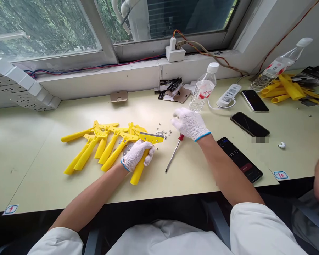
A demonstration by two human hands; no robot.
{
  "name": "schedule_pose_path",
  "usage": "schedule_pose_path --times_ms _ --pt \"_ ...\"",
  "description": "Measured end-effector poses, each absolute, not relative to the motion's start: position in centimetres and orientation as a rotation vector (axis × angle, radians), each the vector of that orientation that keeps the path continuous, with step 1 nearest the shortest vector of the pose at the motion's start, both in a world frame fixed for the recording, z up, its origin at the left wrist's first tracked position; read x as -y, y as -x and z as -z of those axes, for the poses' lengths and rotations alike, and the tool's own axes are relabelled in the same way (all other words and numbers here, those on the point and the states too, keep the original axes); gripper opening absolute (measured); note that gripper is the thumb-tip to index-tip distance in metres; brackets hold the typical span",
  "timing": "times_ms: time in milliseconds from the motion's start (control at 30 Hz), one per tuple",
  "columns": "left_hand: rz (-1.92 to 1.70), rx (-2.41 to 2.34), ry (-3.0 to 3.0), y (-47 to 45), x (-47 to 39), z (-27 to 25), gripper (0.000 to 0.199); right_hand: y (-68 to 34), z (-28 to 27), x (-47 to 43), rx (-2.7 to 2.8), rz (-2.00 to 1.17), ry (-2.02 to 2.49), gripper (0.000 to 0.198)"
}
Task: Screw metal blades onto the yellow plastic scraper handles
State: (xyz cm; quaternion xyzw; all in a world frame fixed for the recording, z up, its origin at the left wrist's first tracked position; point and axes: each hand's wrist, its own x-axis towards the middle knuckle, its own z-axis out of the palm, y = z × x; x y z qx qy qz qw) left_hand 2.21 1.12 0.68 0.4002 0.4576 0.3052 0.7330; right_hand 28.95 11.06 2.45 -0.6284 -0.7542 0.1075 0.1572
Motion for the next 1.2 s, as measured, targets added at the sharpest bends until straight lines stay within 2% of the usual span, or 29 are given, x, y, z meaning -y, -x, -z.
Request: schedule_pose_path --times_ms 100,167,267,333,400,533,600,733,833,1033,1100,1200 --pt "-0.599 -0.948 -1.018 -1.7 -0.7 -1.6 0.021 -27.3 -3.5 -9.4 2.352 -1.069 1.358 0.040" --pt "-0.577 -0.898 -1.113 -1.3 -0.6 -2.1 0.023 -26.7 -3.4 -8.8 2.335 -1.444 1.144 0.038" --pt "-0.498 -0.809 -1.285 -0.3 -0.6 -2.8 0.031 -26.3 -2.8 -8.4 2.125 -1.818 0.979 0.045" --pt "-0.452 -0.757 -1.333 0.5 -0.7 -3.0 0.035 -25.8 -2.4 -7.9 2.032 -1.950 0.887 0.052" --pt "-0.453 -0.748 -1.306 1.3 -0.7 -3.0 0.032 -25.0 -2.3 -7.2 2.070 -1.840 0.830 0.049" --pt "-0.514 -0.895 -1.173 2.6 -0.3 -2.4 0.030 -22.9 -2.0 -5.4 2.253 -0.891 0.885 0.034" --pt "-0.546 -0.949 -1.087 3.0 -0.1 -2.2 0.027 -22.4 -1.7 -4.9 2.212 -0.656 0.926 0.033" --pt "-0.725 -1.002 -0.974 4.7 -0.7 -3.1 0.023 -22.4 -1.3 -5.1 1.950 -0.958 1.078 0.044" --pt "-0.885 -1.097 -0.929 6.5 -1.8 -4.5 0.030 -22.0 -0.9 -4.9 1.950 -1.126 1.081 0.055" --pt "-1.058 -1.178 -0.800 7.2 -2.9 -5.4 0.023 -18.0 0.2 -1.8 1.938 -1.760 0.971 0.057" --pt "-1.022 -1.161 -0.815 6.6 -2.7 -5.0 0.024 -17.1 0.1 -1.2 1.943 -1.822 0.994 0.056" --pt "-0.954 -1.100 -0.868 5.8 -2.0 -4.3 0.027 -17.2 -0.5 -1.3 1.946 -1.689 1.099 0.056"
